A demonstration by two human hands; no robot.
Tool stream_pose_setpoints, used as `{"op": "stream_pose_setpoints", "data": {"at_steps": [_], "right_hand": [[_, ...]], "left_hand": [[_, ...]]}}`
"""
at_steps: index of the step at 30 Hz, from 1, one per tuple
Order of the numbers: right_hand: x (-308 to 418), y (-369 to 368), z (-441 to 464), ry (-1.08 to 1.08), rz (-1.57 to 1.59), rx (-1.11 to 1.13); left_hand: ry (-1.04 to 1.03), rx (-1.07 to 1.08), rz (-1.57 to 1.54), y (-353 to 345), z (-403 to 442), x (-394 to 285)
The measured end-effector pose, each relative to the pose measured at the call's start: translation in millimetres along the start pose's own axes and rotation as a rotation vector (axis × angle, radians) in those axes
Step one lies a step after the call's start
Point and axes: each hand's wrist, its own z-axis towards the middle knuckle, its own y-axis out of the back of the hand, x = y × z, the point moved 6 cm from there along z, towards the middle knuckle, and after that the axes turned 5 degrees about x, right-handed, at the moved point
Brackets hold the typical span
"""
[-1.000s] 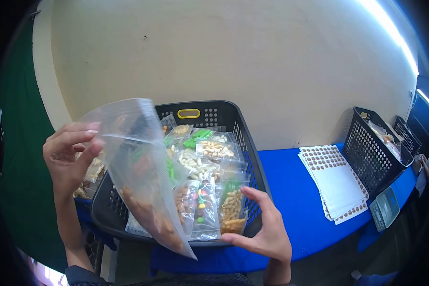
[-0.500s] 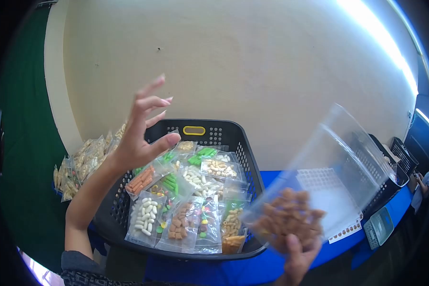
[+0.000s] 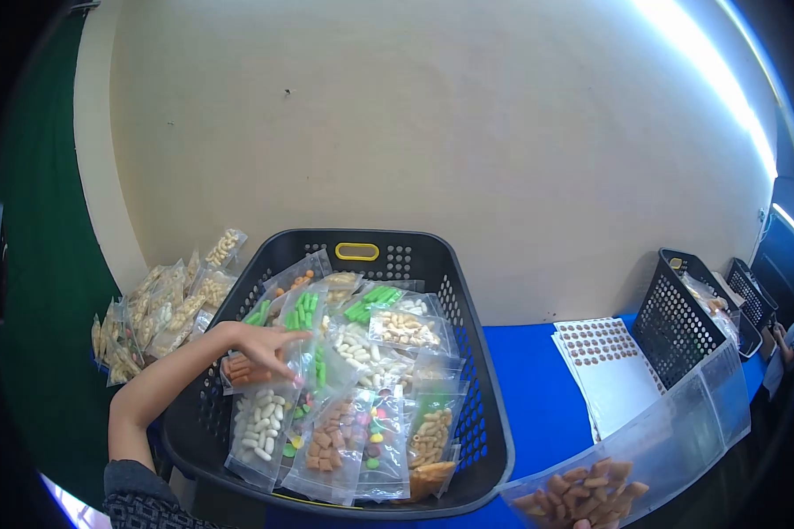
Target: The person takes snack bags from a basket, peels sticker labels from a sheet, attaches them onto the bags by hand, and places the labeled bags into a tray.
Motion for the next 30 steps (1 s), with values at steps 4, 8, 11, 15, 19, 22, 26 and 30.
{"op": "stream_pose_setpoints", "data": {"at_steps": [4,8,11,15,19,22,26,30], "right_hand": [[-14.5,-7.4,0.4,-0.008,0.003,0.022],[-25.0,-16.7,3.5,0.007,-0.008,0.044],[-30.5,-25.3,8.1,0.028,-0.027,0.071],[-54.6,-45.9,49.6,-0.198,-0.226,0.154],[-91.6,-105.2,103.1,-0.261,-0.129,0.342],[-127.6,-123.6,126.6,-0.343,-0.147,0.383],[-164.3,-143.4,143.8,-0.436,-0.189,0.504],[-202.1,-145.9,159.1,-0.525,-0.041,0.556]], "left_hand": [[-0.054,0.066,0.281,-27.7,-12.4,-19.2],[0.008,0.014,0.420,-29.9,-24.2,-33.2],[-0.010,-0.029,0.376,-13.3,-30.6,-36.3],[-0.072,-0.083,0.315,-9.6,-31.4,-28.1],[-0.083,-0.130,0.318,-14.3,-32.0,-23.6],[-0.084,-0.132,0.335,-14.2,-32.1,-22.3],[-0.099,-0.165,0.325,-13.7,-33.2,-20.6],[-0.083,-0.139,0.327,-11.2,-37.4,-22.0]]}}
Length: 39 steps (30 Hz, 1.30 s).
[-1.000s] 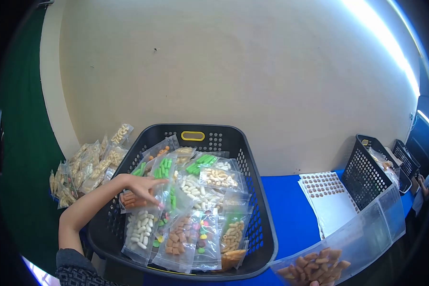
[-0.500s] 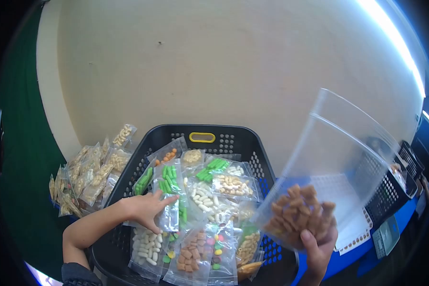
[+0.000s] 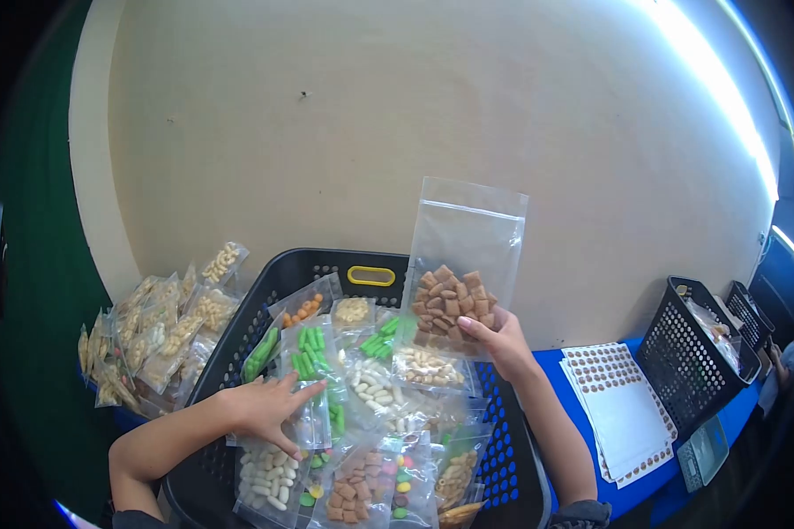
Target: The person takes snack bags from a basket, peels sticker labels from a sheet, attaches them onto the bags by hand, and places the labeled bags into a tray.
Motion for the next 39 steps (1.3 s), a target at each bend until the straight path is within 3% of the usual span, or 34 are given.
{"op": "stream_pose_setpoints", "data": {"at_steps": [15,18,20,28,36,39], "right_hand": [[-7.8,5.0,-0.8,-0.055,0.107,-0.020],[-5.8,6.0,-6.1,-0.076,0.076,-0.037],[-6.8,9.0,-11.5,-0.090,0.063,-0.031],[26.2,24.1,-70.6,-0.041,-0.014,-0.081],[61.2,46.9,-155.8,0.000,-0.021,-0.158],[75.8,58.0,-188.2,0.018,-0.063,-0.183]], "left_hand": [[0.044,0.021,0.038,-10.8,6.0,1.2],[0.071,-0.039,-0.050,-9.5,4.7,2.0],[0.082,-0.127,0.073,-4.3,4.7,0.2],[0.035,-0.143,0.134,0.2,3.3,-6.4],[-0.195,-0.322,0.065,0.0,15.1,-4.8],[-0.144,-0.343,0.141,2.0,17.4,-1.8]]}}
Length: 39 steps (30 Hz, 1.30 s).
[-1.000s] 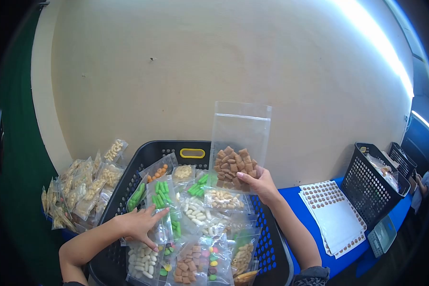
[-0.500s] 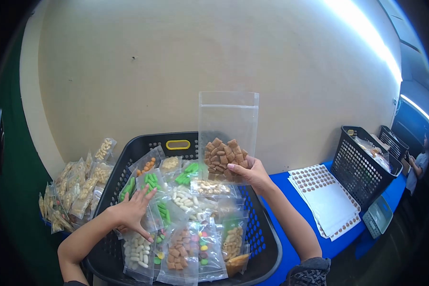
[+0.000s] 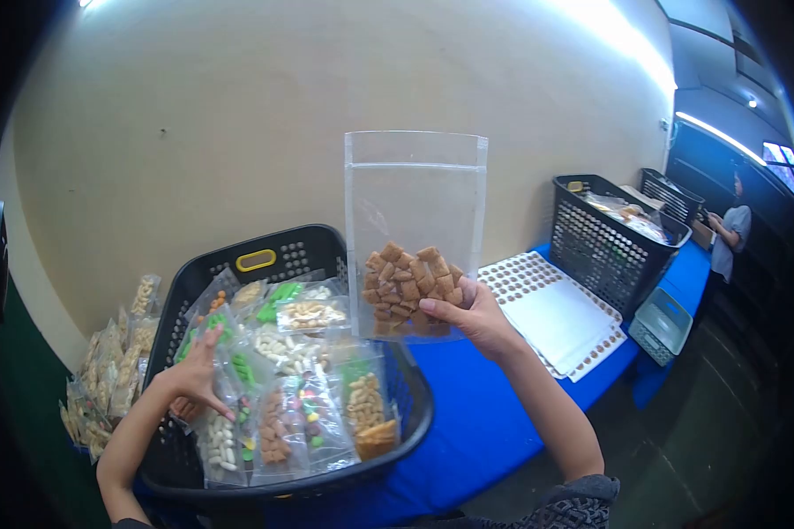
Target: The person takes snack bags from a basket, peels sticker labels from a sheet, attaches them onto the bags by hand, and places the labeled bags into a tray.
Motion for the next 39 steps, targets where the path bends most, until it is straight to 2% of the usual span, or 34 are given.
{"op": "stream_pose_setpoints", "data": {"at_steps": [1,5,7,9,11,13,15,21,23,25,26,27,29,32,33,34,35,37,39], "right_hand": [[5.4,6.9,-8.9,0.010,-0.032,-0.009],[27.2,45.5,-49.1,0.046,-0.033,-0.088],[34.7,71.3,-73.0,0.064,-0.033,-0.143],[44.1,100.7,-99.5,0.089,-0.033,-0.198],[53.9,130.3,-126.7,0.070,-0.042,-0.232],[60.2,164.9,-153.3,0.041,-0.053,-0.282],[71.2,196.0,-177.7,0.074,-0.078,-0.353],[102.4,253.2,-237.4,0.173,-0.110,-0.445],[108.6,267.2,-255.4,0.172,-0.105,-0.462],[111.0,283.7,-272.3,0.161,-0.141,-0.481],[111.0,289.9,-280.3,0.160,-0.131,-0.498],[109.7,296.0,-287.8,0.156,-0.120,-0.514],[98.1,305.7,-299.7,0.129,-0.083,-0.513],[72.6,301.9,-306.3,0.182,-0.034,-0.499],[59.4,301.3,-306.6,0.165,-0.008,-0.492],[48.6,297.5,-304.8,0.158,0.019,-0.478],[38.1,293.9,-301.9,0.152,0.047,-0.464],[17.7,285.7,-293.6,0.043,0.014,-0.417],[2.0,277.9,-277.9,0.004,0.089,-0.362]], "left_hand": [[-0.009,-0.011,-0.005,7.7,-2.3,-0.4],[-0.085,-0.362,-0.248,59.9,-30.7,9.5],[0.088,-0.407,-0.536,91.2,-65.2,-9.9],[-0.040,-0.676,-0.743,109.7,-94.3,-52.3],[-0.268,-0.752,-0.725,113.6,-119.6,-93.7],[0.040,-0.912,-1.117,48.2,-150.2,-32.0],[-0.044,-0.841,-1.162,42.9,-125.0,-72.6],[-0.521,-0.568,-1.263,52.4,-49.9,-321.8],[-0.693,-0.463,-1.278,53.8,-31.5,-383.3],[-0.682,-0.275,-1.343,38.0,6.1,-405.0],[-0.837,-0.287,-1.475,41.4,21.2,-421.3],[-1.045,-0.134,-1.302,11.5,48.1,-422.2],[-1.088,-0.099,-1.422,17.1,81.4,-462.3],[-1.004,-0.033,-1.502,5.0,131.1,-508.0],[-0.916,-0.013,-1.572,-0.7,147.1,-521.1],[-0.824,0.007,-1.638,-6.2,161.4,-529.5],[-0.827,0.018,-1.636,-9.8,170.7,-536.4],[-0.763,0.136,-1.829,-20.9,190.5,-545.6],[-0.769,0.136,-1.883,-17.6,206.0,-550.4]]}}
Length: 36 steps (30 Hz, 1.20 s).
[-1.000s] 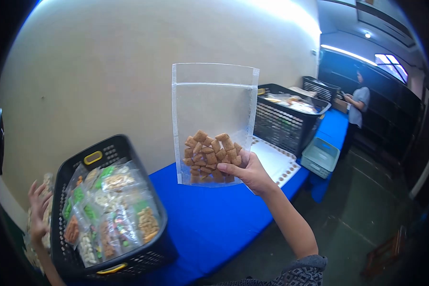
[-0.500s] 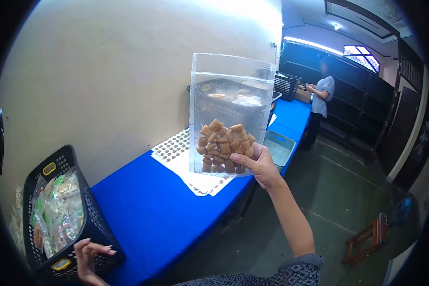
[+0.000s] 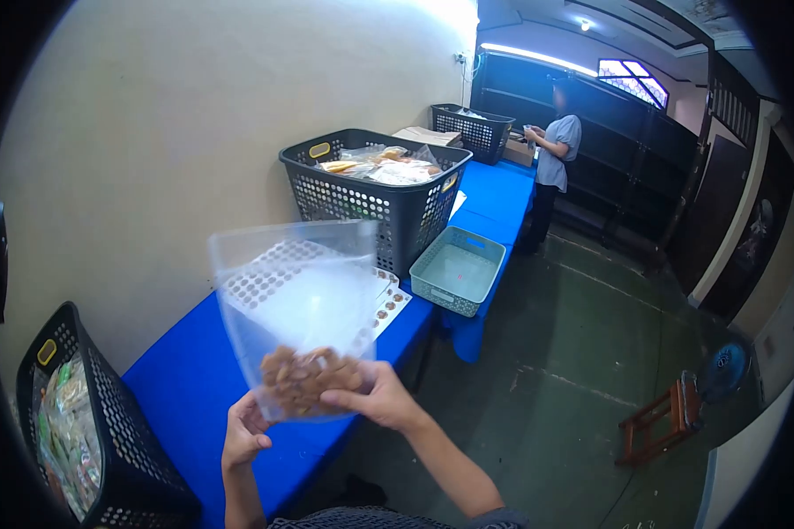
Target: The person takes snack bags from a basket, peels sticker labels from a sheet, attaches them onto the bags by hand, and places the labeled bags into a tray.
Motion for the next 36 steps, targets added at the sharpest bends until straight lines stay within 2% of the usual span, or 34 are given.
{"op": "stream_pose_setpoints", "data": {"at_steps": [2,4,6,9,11,14,16,20,24,26,32,36], "right_hand": [[-17.2,-5.0,17.9,-0.037,0.040,0.071],[-32.8,0.2,38.4,-0.007,-0.061,0.080],[-48.9,6.3,58.3,-0.065,-0.054,0.075],[-67.6,13.8,86.5,-0.160,-0.095,0.107],[-65.6,12.5,101.2,-0.117,-0.108,0.178],[-88.5,36.6,108.1,-0.105,-0.191,0.236],[-111.4,62.5,112.8,-0.188,-0.044,0.186],[-157.4,110.3,126.2,-0.401,-0.225,0.042],[-193.3,133.3,157.9,-0.492,-0.382,0.132],[-204.7,143.5,179.2,-0.517,-0.446,0.155],[-254.2,210.2,267.4,-0.404,-0.634,0.194],[-283.6,263.8,330.1,-0.385,-0.751,0.142]], "left_hand": [[0.044,-0.081,-0.022,18.7,12.0,7.3],[-0.002,-0.084,-0.003,24.6,30.8,1.3],[0.064,-0.230,0.118,45.1,40.6,7.1],[0.069,-0.316,0.111,66.8,57.2,10.4],[0.108,-0.368,0.102,82.8,58.0,14.9],[0.042,-0.429,0.189,105.2,56.0,10.1],[0.010,-0.529,0.191,118.9,47.9,1.4],[-0.048,-0.701,0.274,144.1,22.5,-5.4],[-0.056,-0.852,0.324,143.7,12.8,-14.9],[-0.133,-0.937,0.296,137.1,20.6,-21.0],[-0.114,-0.975,0.350,138.8,46.8,-10.5],[-0.103,-1.024,0.372,136.6,86.3,-1.0]]}}
